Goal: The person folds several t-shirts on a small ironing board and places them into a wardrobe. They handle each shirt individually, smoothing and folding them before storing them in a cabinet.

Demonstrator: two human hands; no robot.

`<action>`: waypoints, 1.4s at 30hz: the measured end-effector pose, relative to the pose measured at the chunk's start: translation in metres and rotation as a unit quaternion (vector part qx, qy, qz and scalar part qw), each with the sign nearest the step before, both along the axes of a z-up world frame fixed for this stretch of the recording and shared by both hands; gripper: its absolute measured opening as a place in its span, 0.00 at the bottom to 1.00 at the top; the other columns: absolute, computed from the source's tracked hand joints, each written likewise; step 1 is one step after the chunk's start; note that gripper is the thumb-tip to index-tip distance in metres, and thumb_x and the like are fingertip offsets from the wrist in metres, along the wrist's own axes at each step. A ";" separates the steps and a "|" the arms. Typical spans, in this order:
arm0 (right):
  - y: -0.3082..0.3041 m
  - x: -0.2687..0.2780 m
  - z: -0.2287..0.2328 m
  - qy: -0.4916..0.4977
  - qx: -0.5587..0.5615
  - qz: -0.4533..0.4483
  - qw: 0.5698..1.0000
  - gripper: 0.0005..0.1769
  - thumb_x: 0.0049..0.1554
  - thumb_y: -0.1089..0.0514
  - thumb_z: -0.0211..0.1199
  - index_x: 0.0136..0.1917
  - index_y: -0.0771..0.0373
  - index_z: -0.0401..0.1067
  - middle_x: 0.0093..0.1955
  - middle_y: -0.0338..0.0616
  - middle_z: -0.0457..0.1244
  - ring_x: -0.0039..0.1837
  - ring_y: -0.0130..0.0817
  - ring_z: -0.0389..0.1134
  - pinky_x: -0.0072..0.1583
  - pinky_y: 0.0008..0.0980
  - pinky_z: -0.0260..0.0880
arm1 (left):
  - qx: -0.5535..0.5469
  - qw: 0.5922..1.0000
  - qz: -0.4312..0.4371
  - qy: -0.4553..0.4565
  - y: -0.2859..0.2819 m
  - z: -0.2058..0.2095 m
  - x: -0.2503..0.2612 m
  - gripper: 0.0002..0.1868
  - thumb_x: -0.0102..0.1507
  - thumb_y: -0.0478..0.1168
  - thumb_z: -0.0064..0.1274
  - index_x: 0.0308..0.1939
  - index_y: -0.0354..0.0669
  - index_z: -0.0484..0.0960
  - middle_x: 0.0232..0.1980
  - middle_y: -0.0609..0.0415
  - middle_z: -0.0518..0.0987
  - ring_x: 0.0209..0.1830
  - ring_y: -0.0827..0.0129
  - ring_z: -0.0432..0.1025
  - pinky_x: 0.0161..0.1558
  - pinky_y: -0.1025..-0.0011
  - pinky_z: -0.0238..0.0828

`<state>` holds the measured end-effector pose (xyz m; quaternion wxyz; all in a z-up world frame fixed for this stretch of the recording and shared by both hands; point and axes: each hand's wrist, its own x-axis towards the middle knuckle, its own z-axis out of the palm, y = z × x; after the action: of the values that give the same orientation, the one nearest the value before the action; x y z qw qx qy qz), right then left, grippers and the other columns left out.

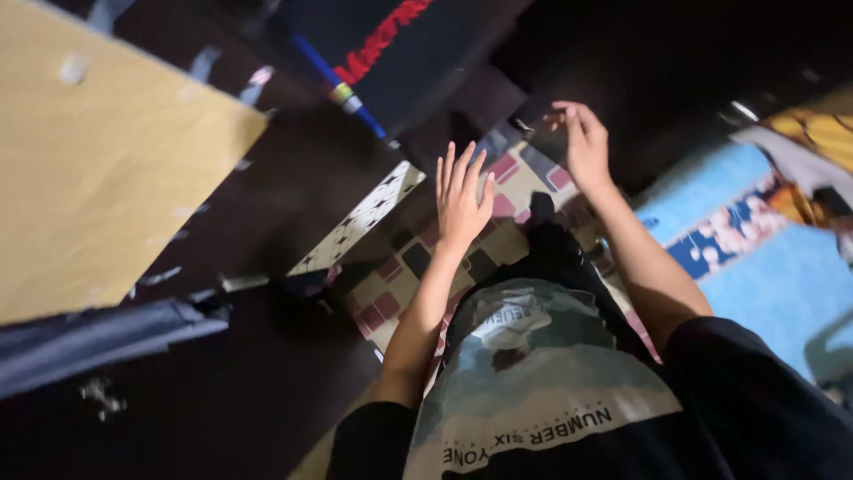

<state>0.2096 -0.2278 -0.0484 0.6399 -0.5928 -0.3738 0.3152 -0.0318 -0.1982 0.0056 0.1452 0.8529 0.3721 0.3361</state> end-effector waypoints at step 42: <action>-0.894 0.146 -0.008 0.175 -0.010 -0.591 0.788 0.21 0.66 0.52 0.55 0.69 0.63 0.66 0.56 0.47 0.70 0.51 0.30 0.72 0.52 0.25 0.72 | -0.589 0.610 -0.529 -0.034 -0.697 -0.145 0.418 0.14 0.70 0.37 0.48 0.57 0.36 0.81 0.47 0.50 0.85 0.46 0.72 0.77 0.51 0.74 0.73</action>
<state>0.3553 -1.1219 -0.0560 0.7497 -0.6390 0.1708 -0.0226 0.3860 -0.8951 -0.1394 0.7813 0.6202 -0.0315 -0.0622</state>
